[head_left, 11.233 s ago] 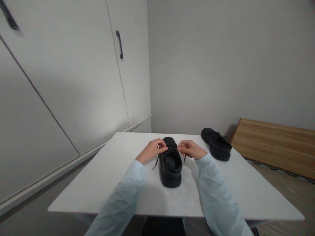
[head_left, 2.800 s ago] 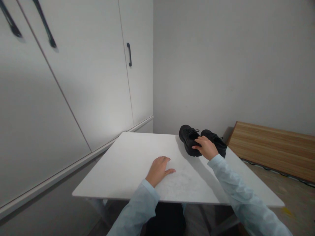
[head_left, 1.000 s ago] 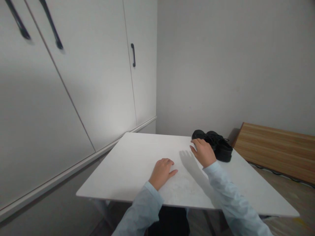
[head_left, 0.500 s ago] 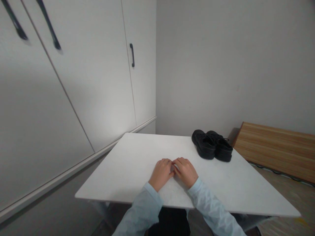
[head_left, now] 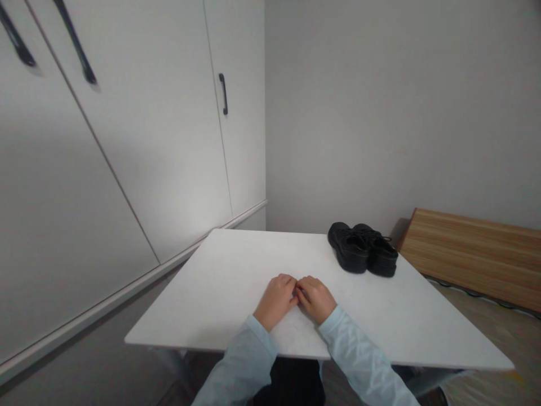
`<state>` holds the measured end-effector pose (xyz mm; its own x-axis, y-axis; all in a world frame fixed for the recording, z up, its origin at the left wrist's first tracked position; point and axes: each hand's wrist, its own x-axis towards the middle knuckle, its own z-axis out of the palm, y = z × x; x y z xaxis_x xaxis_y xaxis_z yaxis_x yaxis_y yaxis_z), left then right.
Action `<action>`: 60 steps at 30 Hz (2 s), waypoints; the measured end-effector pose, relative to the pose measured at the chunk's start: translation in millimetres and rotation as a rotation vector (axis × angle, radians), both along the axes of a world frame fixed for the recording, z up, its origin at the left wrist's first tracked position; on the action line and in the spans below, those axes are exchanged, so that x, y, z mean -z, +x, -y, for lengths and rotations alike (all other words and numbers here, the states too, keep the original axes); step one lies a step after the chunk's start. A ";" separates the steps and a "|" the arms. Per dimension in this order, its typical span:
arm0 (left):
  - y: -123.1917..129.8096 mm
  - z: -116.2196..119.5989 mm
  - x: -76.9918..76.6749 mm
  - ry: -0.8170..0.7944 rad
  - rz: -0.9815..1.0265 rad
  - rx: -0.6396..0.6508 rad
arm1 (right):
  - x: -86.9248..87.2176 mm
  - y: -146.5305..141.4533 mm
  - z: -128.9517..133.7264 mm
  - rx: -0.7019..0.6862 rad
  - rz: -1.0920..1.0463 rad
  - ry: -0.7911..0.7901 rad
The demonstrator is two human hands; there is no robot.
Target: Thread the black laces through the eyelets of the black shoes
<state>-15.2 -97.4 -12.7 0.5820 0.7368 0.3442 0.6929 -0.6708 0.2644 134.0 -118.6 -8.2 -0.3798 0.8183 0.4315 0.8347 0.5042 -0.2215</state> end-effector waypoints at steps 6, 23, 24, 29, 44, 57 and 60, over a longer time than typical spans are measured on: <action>0.7 -0.3 0.1 -0.010 -0.004 -0.008 | -0.1 0.2 0.4 0.002 -0.002 -0.011; 0.1 -1.2 1.4 0.010 -0.031 -0.011 | -1.3 -0.2 -0.4 -0.002 0.011 -0.037; 0.1 -1.1 1.2 0.010 -0.034 -0.013 | -1.4 -0.1 -0.6 -0.006 0.006 -0.035; -0.6 0.1 -1.4 0.001 -0.026 -0.009 | -7.8 1.9 -0.1 0.013 -0.027 -0.030; -2.8 0.9 -1.7 -0.054 0.037 0.005 | -63.4 104.2 -29.2 0.441 0.197 0.288; -2.5 1.3 -3.1 -0.066 0.019 -0.002 | -21.2 162.0 -55.3 0.581 0.075 0.160; -2.3 1.4 -2.9 -0.066 0.018 -0.002 | -22.2 165.7 -58.6 0.560 0.097 0.141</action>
